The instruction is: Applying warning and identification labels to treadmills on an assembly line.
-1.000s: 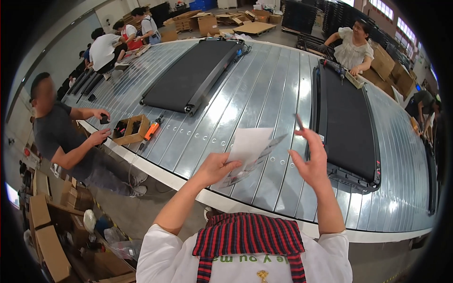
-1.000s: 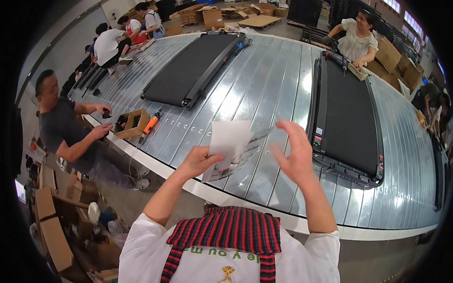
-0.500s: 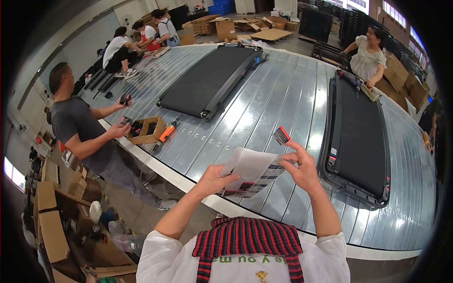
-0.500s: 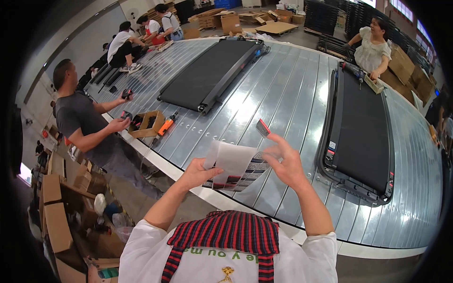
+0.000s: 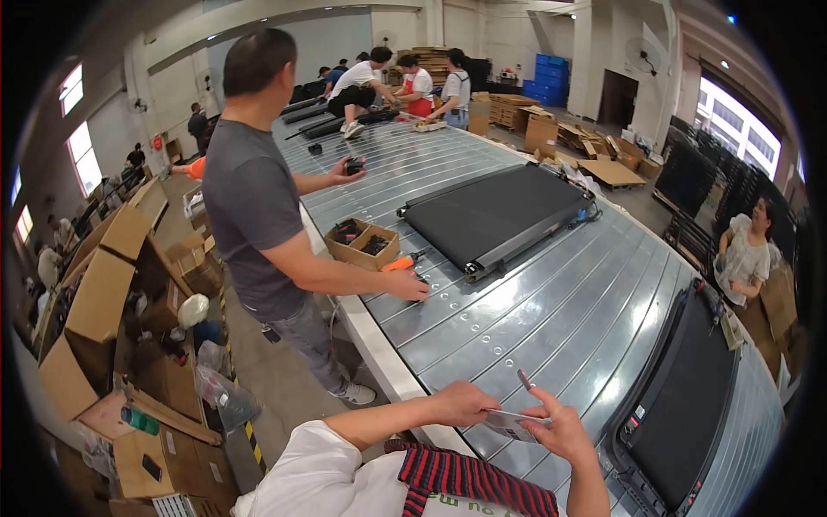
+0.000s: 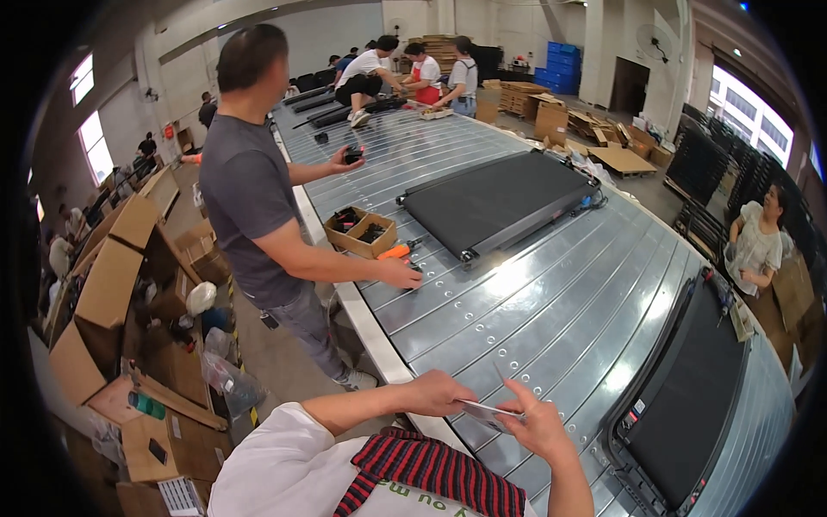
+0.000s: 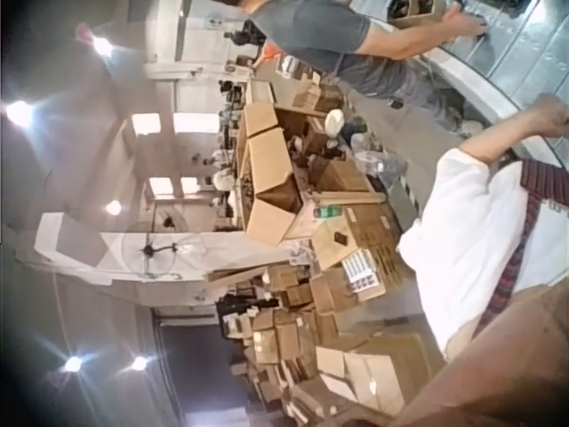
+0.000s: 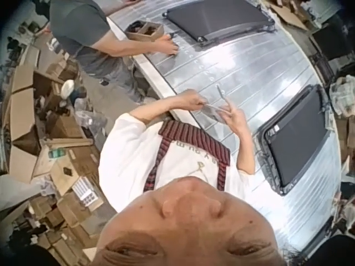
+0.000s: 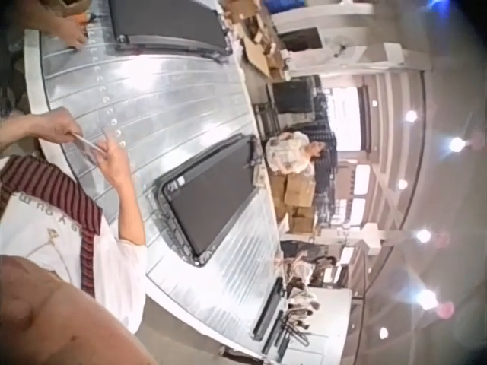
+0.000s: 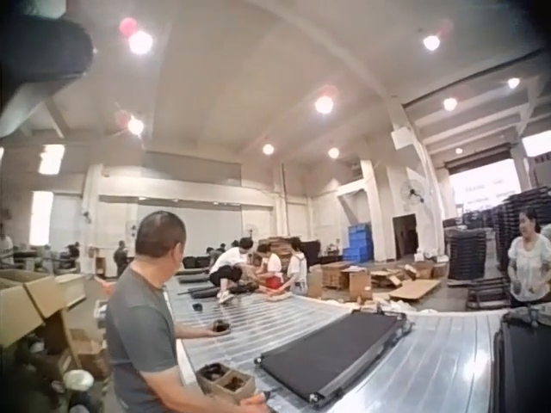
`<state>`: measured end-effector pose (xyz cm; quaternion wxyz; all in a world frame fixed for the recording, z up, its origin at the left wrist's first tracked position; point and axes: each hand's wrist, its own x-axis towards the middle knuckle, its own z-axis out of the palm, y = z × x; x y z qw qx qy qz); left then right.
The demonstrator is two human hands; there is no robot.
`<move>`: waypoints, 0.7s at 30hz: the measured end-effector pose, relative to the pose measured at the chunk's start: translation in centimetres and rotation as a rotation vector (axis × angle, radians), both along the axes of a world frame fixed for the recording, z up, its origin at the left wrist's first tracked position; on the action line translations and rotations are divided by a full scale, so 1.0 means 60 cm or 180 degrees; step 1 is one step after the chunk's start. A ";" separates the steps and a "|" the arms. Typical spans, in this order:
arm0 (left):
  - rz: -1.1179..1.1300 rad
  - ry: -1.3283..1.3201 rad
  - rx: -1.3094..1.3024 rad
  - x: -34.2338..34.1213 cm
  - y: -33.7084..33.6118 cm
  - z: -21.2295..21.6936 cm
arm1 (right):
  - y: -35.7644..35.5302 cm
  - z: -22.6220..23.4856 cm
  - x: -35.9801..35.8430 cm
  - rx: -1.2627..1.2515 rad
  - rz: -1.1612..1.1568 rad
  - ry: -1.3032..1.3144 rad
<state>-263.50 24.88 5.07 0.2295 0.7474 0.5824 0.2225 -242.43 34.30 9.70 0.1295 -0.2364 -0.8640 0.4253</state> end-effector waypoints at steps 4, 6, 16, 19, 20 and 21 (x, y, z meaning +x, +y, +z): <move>0.0108 -0.0076 0.0006 -0.009 -0.023 -0.007 | 0.000 -0.038 -0.016 0.0231 0.0288 -0.0057; 0.0242 -0.0292 0.0111 -0.011 -0.038 -0.024 | -0.007 -0.051 -0.025 0.0229 0.0386 -0.0013; -0.0003 -0.1428 -0.0299 -0.003 -0.120 -0.074 | -0.058 -0.076 -0.007 0.1121 0.0828 -0.0005; 0.0081 -0.1146 -0.0774 -0.026 -0.170 -0.097 | -0.077 -0.078 -0.015 0.0875 0.0720 -0.0603; 0.0079 -0.1005 -0.0732 -0.042 -0.193 -0.109 | -0.094 -0.069 -0.027 0.0954 0.0656 -0.0546; 0.0133 -0.1016 -0.0721 -0.058 -0.221 -0.120 | -0.110 -0.063 -0.042 0.1028 0.0591 -0.0490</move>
